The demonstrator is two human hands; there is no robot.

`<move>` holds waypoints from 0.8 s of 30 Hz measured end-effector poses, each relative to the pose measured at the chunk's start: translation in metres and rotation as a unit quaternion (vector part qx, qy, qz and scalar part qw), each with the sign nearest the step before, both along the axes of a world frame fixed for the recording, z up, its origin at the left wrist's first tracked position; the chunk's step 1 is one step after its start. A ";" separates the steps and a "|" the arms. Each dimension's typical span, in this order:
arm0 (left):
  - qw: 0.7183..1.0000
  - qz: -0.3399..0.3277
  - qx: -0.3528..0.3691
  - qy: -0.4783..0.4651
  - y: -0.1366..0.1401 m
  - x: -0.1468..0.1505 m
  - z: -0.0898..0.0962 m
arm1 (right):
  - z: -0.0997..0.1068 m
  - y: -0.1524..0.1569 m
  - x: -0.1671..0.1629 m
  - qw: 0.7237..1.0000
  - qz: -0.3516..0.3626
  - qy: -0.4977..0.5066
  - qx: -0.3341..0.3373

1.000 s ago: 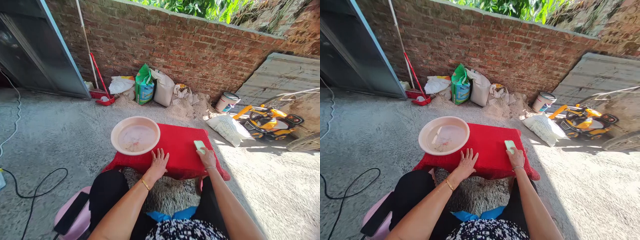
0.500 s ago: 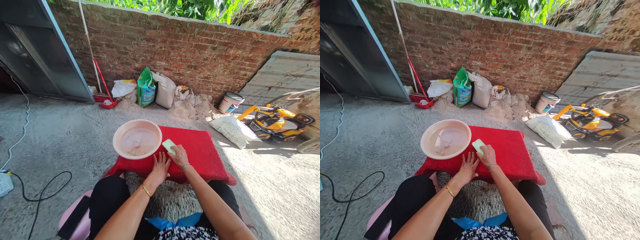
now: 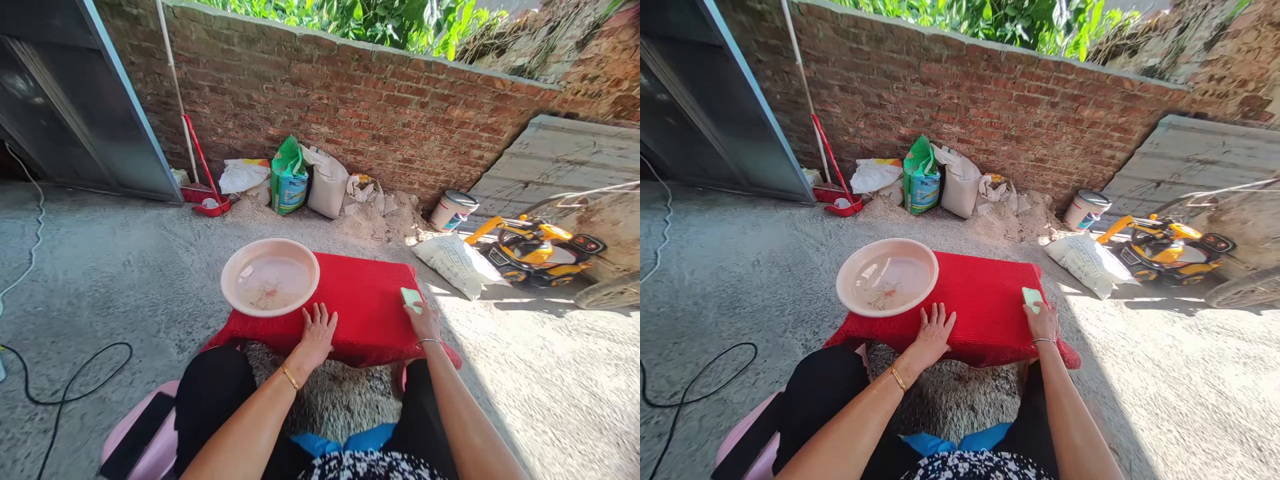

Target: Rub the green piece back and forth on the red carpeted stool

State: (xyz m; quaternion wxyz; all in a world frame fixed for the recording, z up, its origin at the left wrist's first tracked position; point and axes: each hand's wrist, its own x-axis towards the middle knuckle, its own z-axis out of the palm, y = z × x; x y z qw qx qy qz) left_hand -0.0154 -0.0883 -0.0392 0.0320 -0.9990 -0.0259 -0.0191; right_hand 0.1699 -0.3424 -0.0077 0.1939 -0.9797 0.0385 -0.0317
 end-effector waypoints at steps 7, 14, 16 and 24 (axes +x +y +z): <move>1.000 -0.001 -0.008 0.003 0.002 -0.003 0.000 | 0.006 0.095 -0.039 0.985 0.167 -0.034 -0.010; 0.999 -0.004 -0.016 0.029 0.004 0.000 0.002 | 0.009 0.181 -0.054 0.948 0.314 -0.037 -0.041; 1.000 -0.006 -0.016 0.023 0.004 0.000 0.003 | 0.010 0.171 -0.044 0.951 0.303 -0.027 -0.050; 1.000 0.002 -0.012 0.013 0.000 -0.002 0.005 | 0.013 0.035 0.007 0.998 0.038 0.023 -0.042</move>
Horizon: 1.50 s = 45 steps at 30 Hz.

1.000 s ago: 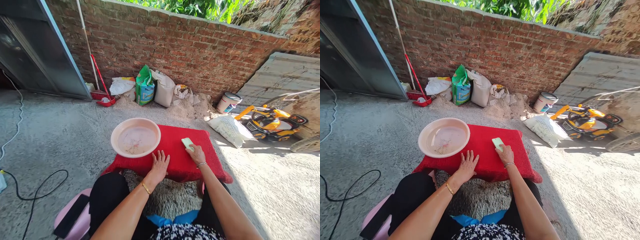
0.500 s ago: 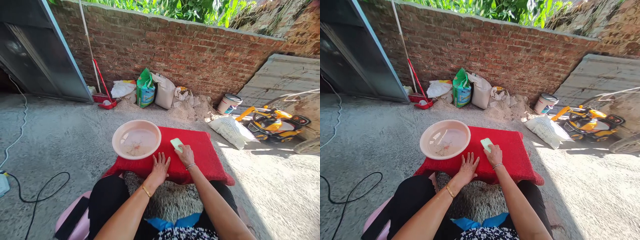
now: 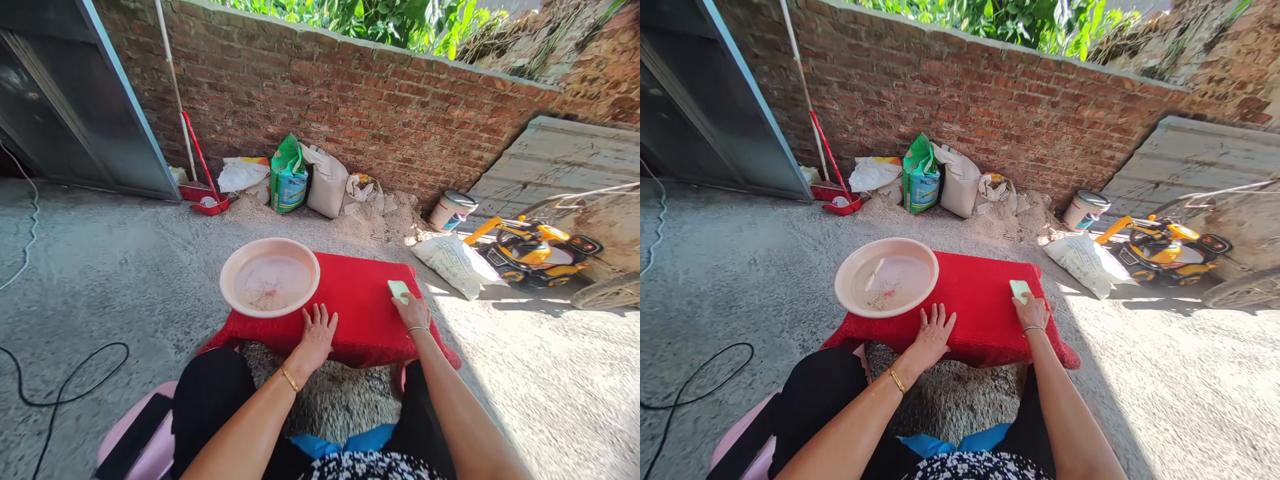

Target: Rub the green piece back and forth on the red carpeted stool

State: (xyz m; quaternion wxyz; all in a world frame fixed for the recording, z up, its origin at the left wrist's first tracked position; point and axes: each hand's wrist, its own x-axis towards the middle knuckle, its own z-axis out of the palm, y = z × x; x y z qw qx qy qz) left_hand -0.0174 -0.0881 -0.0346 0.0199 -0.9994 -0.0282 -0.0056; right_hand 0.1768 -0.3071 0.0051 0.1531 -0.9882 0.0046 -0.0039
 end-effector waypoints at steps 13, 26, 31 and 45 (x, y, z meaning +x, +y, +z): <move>1.000 -0.006 0.009 -0.016 0.003 -0.002 -0.008 | -0.005 0.118 -0.051 0.976 0.209 -0.046 0.029; 1.000 0.003 -0.007 0.000 -0.002 0.001 -0.002 | -0.007 0.020 0.013 0.999 0.042 -0.007 -0.008; 1.000 -0.004 -0.003 -0.013 -0.002 -0.003 0.004 | -0.005 -0.031 0.022 0.997 -0.072 0.009 0.021; 1.000 -0.002 -0.003 0.004 0.000 0.000 -0.002 | -0.005 0.166 -0.038 0.967 0.250 -0.052 0.017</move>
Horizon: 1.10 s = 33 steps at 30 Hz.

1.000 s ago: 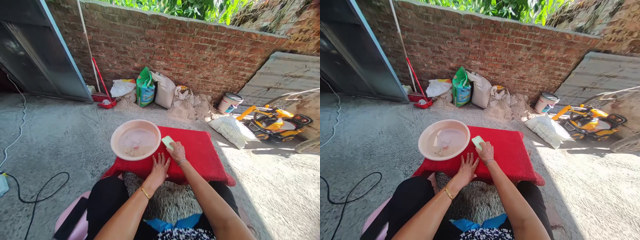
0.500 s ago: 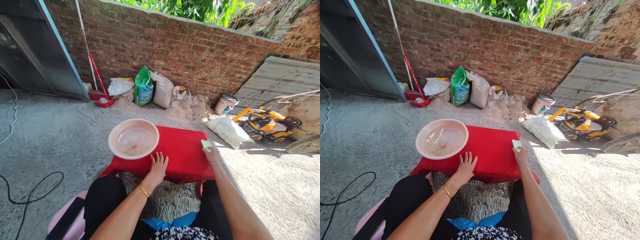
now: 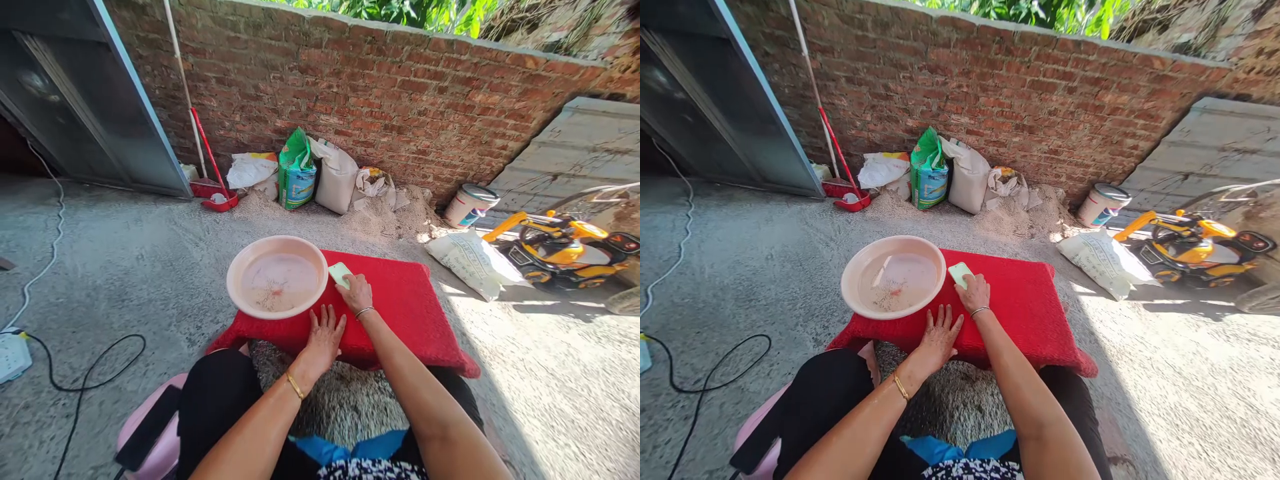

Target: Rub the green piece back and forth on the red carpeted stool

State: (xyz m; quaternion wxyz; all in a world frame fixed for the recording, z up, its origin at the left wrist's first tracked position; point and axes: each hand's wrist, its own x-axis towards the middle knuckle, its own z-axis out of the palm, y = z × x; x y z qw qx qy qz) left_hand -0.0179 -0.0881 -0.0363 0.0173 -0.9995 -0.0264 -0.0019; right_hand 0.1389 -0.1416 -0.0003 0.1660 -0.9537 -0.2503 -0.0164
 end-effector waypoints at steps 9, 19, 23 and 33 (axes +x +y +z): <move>1.000 0.003 0.009 0.007 -0.004 -0.002 0.014 | 0.002 -0.111 0.063 0.981 -0.182 0.056 -0.024; 1.000 0.001 0.015 0.005 -0.004 -0.003 0.014 | 0.004 -0.135 0.066 0.967 -0.248 0.062 0.015; 1.000 -0.001 0.012 -0.007 -0.003 -0.002 0.008 | -0.006 -0.056 0.038 0.993 -0.115 0.029 0.014; 1.000 0.008 0.015 0.016 -0.007 0.000 0.017 | -0.008 -0.022 0.046 0.999 -0.050 0.017 -0.001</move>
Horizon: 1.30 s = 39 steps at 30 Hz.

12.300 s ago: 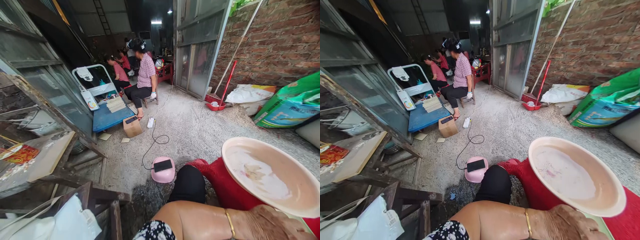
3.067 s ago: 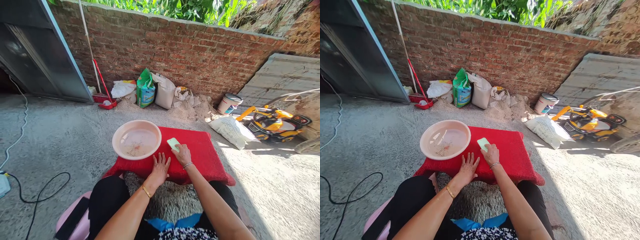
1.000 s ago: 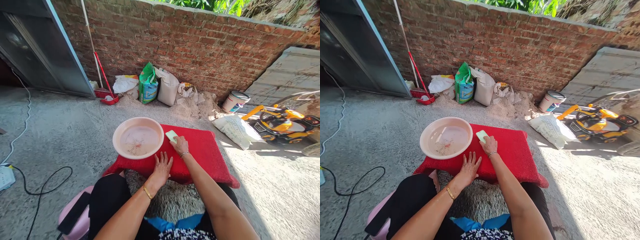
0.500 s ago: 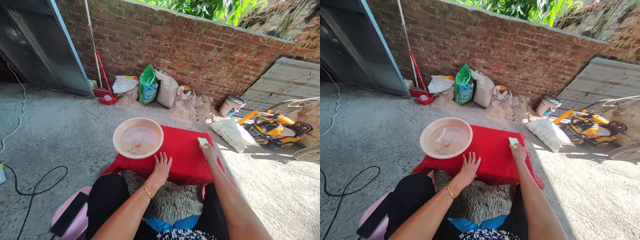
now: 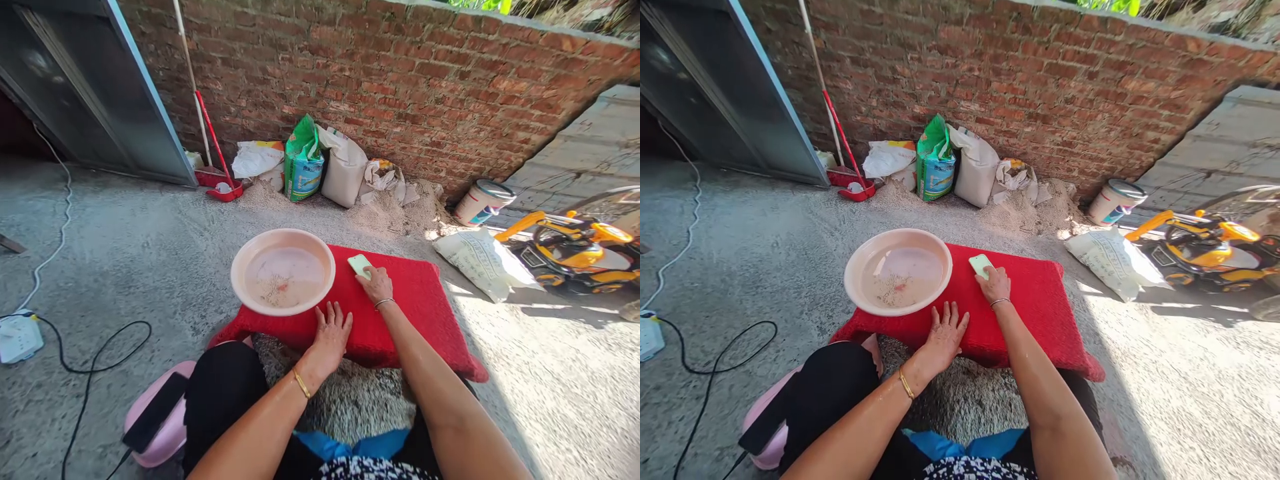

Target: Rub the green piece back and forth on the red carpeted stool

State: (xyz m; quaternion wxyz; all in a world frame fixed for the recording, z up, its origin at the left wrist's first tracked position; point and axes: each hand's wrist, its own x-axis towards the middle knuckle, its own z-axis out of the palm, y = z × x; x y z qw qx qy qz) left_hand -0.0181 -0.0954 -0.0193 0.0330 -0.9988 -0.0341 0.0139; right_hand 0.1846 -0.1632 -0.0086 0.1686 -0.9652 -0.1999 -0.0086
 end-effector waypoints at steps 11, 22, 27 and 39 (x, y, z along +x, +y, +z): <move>1.000 0.012 -0.006 -0.001 -0.004 0.002 0.005 | -0.027 -0.140 0.035 0.975 -0.204 -0.071 0.058; 0.998 -0.017 0.015 -0.058 0.005 -0.006 -0.014 | -0.021 -0.129 0.026 0.971 -0.230 -0.048 0.036; 0.998 -0.019 0.022 -0.059 0.005 -0.004 -0.020 | -0.023 -0.128 0.025 0.969 -0.243 -0.051 0.012; 0.999 -0.006 0.026 -0.035 0.003 0.001 -0.019 | 0.006 -0.037 0.006 0.995 -0.074 -0.073 -0.005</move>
